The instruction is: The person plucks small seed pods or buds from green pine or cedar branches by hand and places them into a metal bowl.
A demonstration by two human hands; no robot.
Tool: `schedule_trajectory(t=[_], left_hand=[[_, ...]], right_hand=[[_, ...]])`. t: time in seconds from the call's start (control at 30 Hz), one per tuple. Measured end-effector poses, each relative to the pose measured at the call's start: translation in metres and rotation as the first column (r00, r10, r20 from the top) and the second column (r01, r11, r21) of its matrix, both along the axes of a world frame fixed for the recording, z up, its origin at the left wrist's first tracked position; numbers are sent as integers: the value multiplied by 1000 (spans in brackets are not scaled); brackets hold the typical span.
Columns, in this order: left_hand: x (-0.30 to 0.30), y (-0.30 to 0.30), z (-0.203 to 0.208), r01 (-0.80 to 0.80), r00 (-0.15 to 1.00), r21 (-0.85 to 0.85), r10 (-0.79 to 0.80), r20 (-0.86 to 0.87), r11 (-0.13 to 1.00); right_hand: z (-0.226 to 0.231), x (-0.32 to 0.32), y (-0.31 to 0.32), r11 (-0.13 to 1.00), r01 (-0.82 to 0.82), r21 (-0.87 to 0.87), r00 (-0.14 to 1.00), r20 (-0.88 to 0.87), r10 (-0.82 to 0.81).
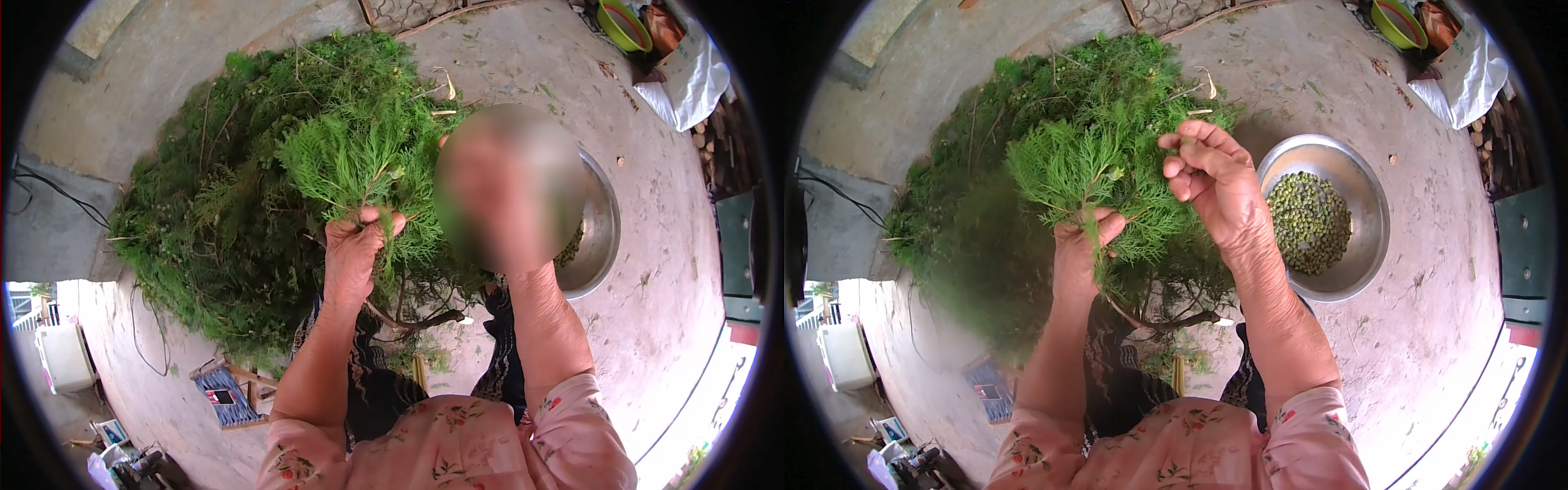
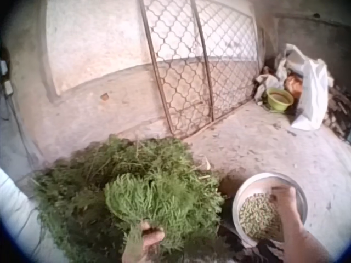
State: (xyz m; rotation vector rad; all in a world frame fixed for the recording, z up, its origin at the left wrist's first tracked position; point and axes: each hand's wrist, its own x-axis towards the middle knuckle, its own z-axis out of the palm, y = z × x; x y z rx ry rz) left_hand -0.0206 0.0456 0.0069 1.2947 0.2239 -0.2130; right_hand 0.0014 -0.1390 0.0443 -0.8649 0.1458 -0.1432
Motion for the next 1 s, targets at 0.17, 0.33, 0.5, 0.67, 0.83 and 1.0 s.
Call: schedule_trajectory(t=[0.17,0.33,0.5,0.67,0.83,1.0], left_hand=[[-3,-2,-11,71,993,30,-74,95,997],[-4,-2,-10,118,986,147,-134,99,982],[-2,0,-13,157,971,191,-187,149,969],[-2,2,-8,18,996,-47,-14,82,999],[1,11,4,-70,994,-41,66,-81,997],[2,14,-3,-94,996,-201,90,-28,975]], right_hand=[[8,-5,18,837,-223,-500,974,-81,211],[-13,1,26,440,-3,-898,965,113,237],[-15,-2,27,368,271,-889,942,324,90],[-36,26,-48,668,205,-715,933,-63,-354],[-68,16,-116,814,189,-549,850,-324,-416],[-140,-8,-220,326,113,-939,832,-90,-548]])
